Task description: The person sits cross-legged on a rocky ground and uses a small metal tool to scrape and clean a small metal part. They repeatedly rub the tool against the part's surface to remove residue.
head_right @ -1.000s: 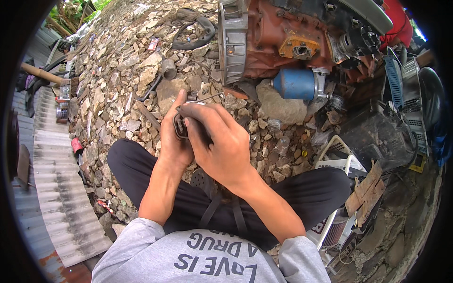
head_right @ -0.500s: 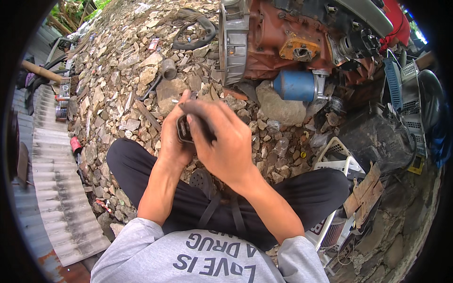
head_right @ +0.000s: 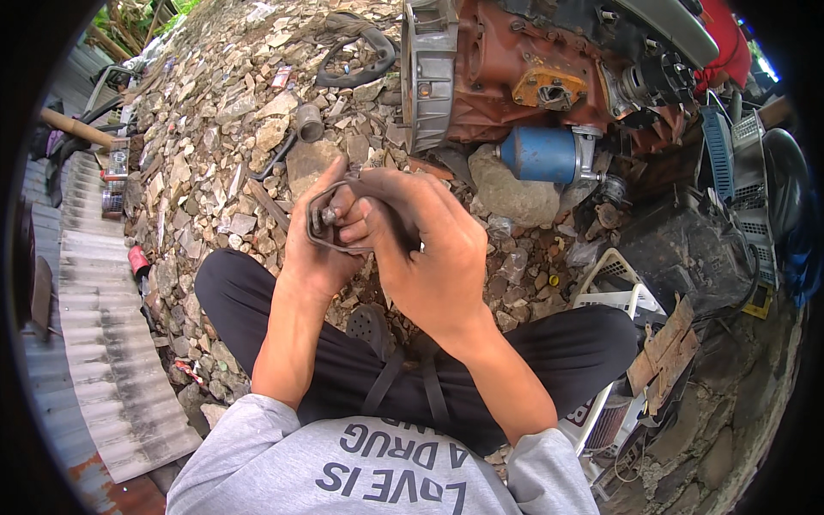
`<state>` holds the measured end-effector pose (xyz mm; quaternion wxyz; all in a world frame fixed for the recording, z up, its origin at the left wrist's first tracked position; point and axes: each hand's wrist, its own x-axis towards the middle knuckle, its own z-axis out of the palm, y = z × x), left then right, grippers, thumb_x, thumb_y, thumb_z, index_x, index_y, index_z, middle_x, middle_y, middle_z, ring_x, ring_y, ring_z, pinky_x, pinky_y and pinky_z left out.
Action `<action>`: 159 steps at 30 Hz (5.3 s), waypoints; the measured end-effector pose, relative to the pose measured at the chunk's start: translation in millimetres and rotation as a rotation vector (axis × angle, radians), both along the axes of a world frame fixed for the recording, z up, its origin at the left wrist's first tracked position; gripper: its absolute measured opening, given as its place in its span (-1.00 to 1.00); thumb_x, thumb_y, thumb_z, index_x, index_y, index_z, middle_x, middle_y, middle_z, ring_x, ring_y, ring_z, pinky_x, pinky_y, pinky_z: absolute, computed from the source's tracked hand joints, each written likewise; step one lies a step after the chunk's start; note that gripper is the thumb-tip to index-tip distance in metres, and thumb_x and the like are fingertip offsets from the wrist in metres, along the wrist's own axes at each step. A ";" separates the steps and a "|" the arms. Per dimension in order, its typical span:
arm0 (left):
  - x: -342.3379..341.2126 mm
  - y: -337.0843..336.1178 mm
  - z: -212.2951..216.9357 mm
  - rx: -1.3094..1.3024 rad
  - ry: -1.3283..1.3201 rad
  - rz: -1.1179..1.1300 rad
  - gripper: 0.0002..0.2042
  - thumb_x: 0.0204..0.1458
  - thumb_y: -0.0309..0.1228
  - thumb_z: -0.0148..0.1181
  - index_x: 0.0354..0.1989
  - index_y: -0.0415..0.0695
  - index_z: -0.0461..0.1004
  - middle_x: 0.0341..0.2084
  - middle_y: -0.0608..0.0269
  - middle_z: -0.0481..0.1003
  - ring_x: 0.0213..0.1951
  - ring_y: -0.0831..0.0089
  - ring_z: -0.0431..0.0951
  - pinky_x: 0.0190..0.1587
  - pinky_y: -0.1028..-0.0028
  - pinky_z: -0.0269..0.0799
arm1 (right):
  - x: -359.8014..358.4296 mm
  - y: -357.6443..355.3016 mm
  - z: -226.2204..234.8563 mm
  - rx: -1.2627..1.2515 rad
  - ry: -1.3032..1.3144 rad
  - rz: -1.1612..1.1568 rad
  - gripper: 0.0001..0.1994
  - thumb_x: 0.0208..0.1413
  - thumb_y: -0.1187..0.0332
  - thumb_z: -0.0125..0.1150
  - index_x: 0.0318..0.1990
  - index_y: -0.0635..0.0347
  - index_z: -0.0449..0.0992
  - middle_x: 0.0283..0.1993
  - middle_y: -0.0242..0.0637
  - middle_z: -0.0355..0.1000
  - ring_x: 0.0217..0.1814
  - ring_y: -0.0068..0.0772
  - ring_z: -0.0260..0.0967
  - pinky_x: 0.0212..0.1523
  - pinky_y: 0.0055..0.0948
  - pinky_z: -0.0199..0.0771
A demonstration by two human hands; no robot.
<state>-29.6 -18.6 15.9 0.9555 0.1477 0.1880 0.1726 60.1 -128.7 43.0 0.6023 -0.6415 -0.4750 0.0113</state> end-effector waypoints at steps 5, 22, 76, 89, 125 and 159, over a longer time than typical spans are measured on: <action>0.6 -0.9 -4.6 -0.072 0.039 0.037 -0.60 0.29 -0.12 -0.04 -0.58 -0.02 0.42 -0.78 0.53 0.29 -0.76 0.63 0.18 -0.71 0.65 0.07 | -6.8 1.1 6.0 0.006 0.048 0.053 -0.80 0.04 0.60 0.27 -0.14 0.28 0.54 -0.26 -0.15 0.54 -0.25 -0.23 0.56 -0.30 -0.41 0.53; 5.7 -17.8 0.1 0.367 0.371 0.211 -0.53 0.26 0.08 -0.05 -0.37 -0.12 0.47 -0.62 0.45 0.40 -0.65 0.70 0.35 -0.61 0.65 0.21 | -1.1 8.0 -2.8 0.062 -0.156 0.028 -0.78 0.02 0.62 0.29 -0.14 0.34 0.54 -0.21 -0.13 0.57 -0.22 -0.32 0.57 -0.22 -0.47 0.52; 1.4 -20.4 13.4 0.457 0.371 0.181 -0.55 0.23 0.00 0.05 -0.24 -0.23 0.50 -0.44 0.23 0.52 -0.43 0.49 0.55 -0.38 0.50 0.52 | 0.0 9.1 0.2 0.084 -0.158 0.064 -0.81 0.01 0.61 0.30 -0.18 0.30 0.56 -0.26 -0.16 0.57 -0.27 -0.30 0.56 -0.26 -0.45 0.51; -0.7 -12.8 12.3 0.492 0.469 0.133 -0.42 0.25 0.15 -0.09 -0.29 -0.22 0.52 -0.50 0.31 0.48 -0.52 0.59 0.44 -0.50 0.57 0.35 | -11.2 5.2 -4.0 0.074 -0.110 0.073 -0.81 0.02 0.60 0.28 -0.17 0.30 0.55 -0.24 -0.16 0.56 -0.27 -0.32 0.54 -0.24 -0.45 0.50; 3.1 -7.0 -1.7 0.402 0.410 0.228 -0.46 0.25 0.11 -0.05 -0.41 -0.22 0.44 -0.57 0.32 0.41 -0.56 0.58 0.39 -0.53 0.55 0.31 | -13.5 -1.7 -3.9 -0.016 -0.028 0.168 -0.77 0.01 0.66 0.25 -0.14 0.32 0.53 -0.20 -0.15 0.56 -0.27 -0.36 0.55 -0.23 -0.51 0.50; -5.7 -1.9 4.4 0.507 0.336 0.035 -0.39 0.28 0.18 -0.25 -0.52 -0.11 0.44 -0.60 0.41 0.39 -0.54 0.63 0.33 -0.50 0.55 0.20 | 14.5 -7.8 0.5 -0.114 -0.388 0.212 -0.67 -0.19 0.52 0.42 -0.16 0.11 0.63 -0.34 -0.37 0.43 -0.48 -0.38 0.43 -0.49 -0.39 0.43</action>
